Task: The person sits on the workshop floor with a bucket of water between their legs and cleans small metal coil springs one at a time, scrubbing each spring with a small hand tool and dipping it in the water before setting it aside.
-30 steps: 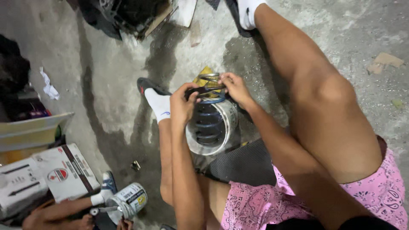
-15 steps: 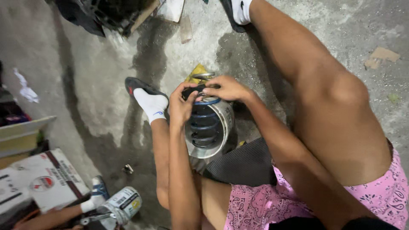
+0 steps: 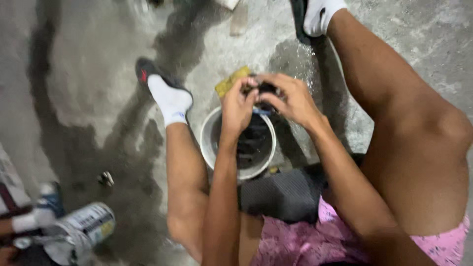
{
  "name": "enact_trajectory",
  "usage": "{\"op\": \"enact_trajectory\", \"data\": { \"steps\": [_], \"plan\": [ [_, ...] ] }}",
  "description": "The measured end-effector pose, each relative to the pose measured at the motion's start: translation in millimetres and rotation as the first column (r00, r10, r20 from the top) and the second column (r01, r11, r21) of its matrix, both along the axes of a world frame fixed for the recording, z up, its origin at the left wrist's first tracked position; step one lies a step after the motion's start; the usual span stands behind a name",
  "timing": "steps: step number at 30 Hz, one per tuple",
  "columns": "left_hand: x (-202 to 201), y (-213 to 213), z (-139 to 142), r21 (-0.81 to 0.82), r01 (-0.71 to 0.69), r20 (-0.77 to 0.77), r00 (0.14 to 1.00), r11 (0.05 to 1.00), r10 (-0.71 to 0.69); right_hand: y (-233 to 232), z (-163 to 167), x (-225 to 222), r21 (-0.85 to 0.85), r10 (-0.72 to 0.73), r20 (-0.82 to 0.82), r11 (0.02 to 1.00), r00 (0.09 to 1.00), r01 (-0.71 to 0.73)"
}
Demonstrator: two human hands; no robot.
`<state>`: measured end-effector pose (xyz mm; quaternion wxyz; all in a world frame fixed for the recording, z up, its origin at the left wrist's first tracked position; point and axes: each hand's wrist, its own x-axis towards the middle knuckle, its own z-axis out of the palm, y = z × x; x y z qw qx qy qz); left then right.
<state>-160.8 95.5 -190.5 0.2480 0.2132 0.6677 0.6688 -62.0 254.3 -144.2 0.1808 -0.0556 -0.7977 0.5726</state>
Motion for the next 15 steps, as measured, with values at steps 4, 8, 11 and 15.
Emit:
{"op": "enact_trajectory", "data": {
  "steps": [4, 8, 11, 15],
  "plan": [
    [0, 2, 6, -0.056, -0.070, 0.054, 0.996, 0.996, 0.073, -13, -7, 2, 0.200, -0.045, -0.027, 0.979, 0.999, 0.049],
    [-1, -11, 15, -0.387, -0.165, -0.413, 0.911, 0.907, -0.010, -10, -29, 6, 0.192, -0.072, -0.034, 0.978, 0.997, 0.077],
    [-3, -24, 18, -0.509, -0.187, -0.649, 0.724, 0.840, -0.232, -2, -40, 12, 0.139, -0.069, 0.105, 0.989, 0.992, 0.054],
    [-14, -33, 15, -0.557, -0.075, -0.525, 0.803, 0.827, -0.281, -2, -40, 18, 0.202, -0.095, 0.105, 0.977, 0.990, 0.072]
  ]
}}
